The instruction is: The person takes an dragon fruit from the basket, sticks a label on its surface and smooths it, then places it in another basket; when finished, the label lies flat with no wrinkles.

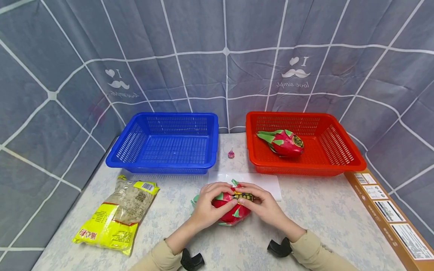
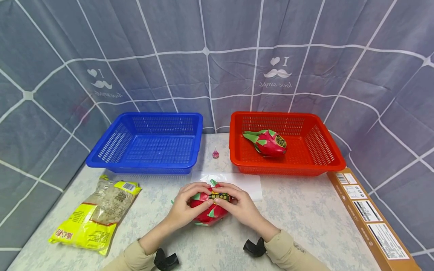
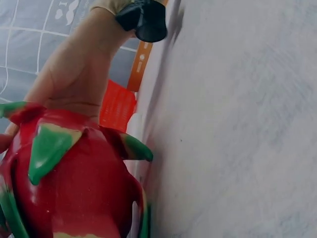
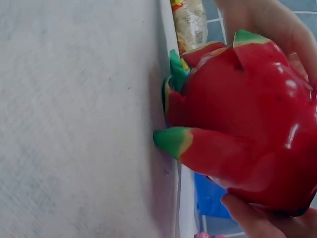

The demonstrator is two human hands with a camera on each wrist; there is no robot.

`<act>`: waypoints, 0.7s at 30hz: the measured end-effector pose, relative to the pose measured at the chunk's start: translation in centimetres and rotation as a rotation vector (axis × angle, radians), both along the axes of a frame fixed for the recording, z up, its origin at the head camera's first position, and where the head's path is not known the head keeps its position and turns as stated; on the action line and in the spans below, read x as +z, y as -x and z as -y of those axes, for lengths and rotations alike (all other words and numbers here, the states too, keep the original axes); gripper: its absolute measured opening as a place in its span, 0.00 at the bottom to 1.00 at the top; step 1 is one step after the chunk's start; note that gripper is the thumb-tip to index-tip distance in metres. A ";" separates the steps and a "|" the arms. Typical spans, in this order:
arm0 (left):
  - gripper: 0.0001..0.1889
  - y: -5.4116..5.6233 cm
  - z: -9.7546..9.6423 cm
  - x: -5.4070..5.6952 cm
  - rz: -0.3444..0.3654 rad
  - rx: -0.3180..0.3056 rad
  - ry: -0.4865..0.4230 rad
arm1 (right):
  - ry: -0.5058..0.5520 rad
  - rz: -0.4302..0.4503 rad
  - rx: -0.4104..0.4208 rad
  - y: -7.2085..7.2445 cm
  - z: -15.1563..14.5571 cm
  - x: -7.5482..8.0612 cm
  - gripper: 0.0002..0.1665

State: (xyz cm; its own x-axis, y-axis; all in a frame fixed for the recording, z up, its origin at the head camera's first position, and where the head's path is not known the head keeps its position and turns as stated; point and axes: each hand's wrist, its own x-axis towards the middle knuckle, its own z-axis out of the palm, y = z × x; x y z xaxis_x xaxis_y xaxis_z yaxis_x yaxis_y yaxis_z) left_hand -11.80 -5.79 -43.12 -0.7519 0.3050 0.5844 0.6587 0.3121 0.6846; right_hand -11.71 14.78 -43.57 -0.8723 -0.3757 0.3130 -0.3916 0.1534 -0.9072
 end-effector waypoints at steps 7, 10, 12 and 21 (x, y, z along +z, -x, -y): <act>0.07 -0.1 -0.3 0.1 0.002 0.053 0.000 | -0.034 -0.044 0.046 0.0 -0.1 0.0 0.19; 0.08 -0.2 -0.3 0.1 0.005 0.061 -0.007 | -0.079 -0.056 0.113 0.2 -0.6 0.3 0.20; 0.08 -0.2 -0.3 0.2 0.002 0.062 -0.010 | -0.105 -0.045 0.167 0.3 -1.1 0.5 0.21; 0.10 -0.1 -0.3 -0.4 -0.063 0.089 0.018 | -0.143 -0.065 0.219 0.6 -1.5 0.2 0.26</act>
State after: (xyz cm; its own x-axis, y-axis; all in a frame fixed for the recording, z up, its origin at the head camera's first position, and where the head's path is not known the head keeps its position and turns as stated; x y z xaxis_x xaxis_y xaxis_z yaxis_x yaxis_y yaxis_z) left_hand -11.74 -5.49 -43.49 -0.7382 0.2495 0.6268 0.6697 0.3829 0.6363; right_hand -12.35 16.24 -43.35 -0.7454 -0.5973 0.2960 -0.4862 0.1833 -0.8544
